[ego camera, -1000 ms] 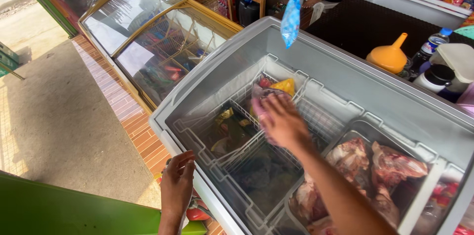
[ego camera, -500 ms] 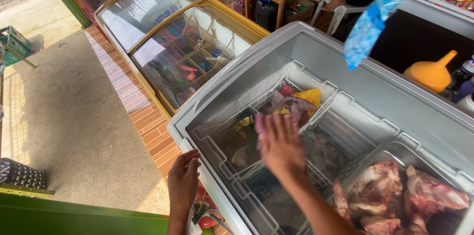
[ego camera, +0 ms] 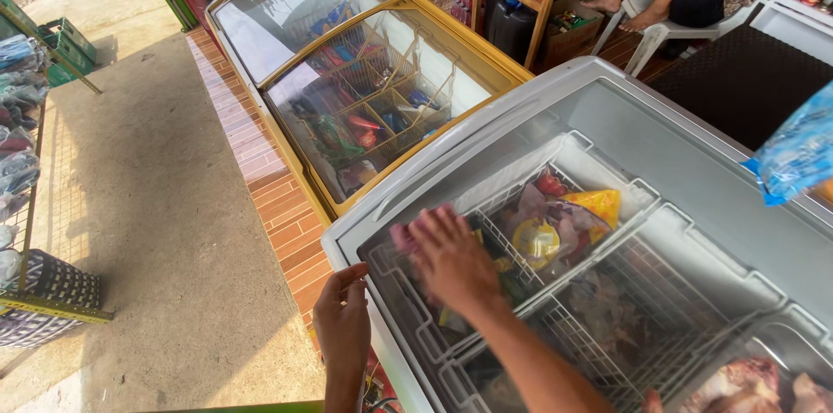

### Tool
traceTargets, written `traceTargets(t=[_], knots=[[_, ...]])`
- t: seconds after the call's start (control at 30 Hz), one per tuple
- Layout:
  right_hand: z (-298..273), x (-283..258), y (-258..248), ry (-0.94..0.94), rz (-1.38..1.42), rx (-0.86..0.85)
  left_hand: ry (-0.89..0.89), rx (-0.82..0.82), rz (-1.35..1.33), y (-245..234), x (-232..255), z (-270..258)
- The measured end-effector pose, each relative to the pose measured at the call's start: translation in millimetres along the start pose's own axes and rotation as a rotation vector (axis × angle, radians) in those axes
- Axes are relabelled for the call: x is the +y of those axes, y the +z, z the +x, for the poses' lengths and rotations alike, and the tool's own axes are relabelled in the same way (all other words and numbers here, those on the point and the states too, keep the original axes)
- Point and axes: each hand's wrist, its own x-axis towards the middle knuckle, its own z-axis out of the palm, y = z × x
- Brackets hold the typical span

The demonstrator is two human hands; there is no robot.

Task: The person wipes the glass lid and metal frame of a commercial chest freezer using a pink cloth. They repeatedly open and close the lid to clean the edges and the surface, ensuring the glass is clear for display.

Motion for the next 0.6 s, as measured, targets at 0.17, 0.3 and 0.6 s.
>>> traceTargets(t=[0.17,0.3,0.6], knots=[[1,113,-40,0.346,-0.062,0.131,0.042,-0.014,-0.022,-1,3,24],[-5,138,-52,0.536,-0.182,0.278,0.036,0.004,-0.140,-3,12,41],[21,11,-24,0.233,-0.147,0.337,0.136,0.205,-0.183,-4,10,61]])
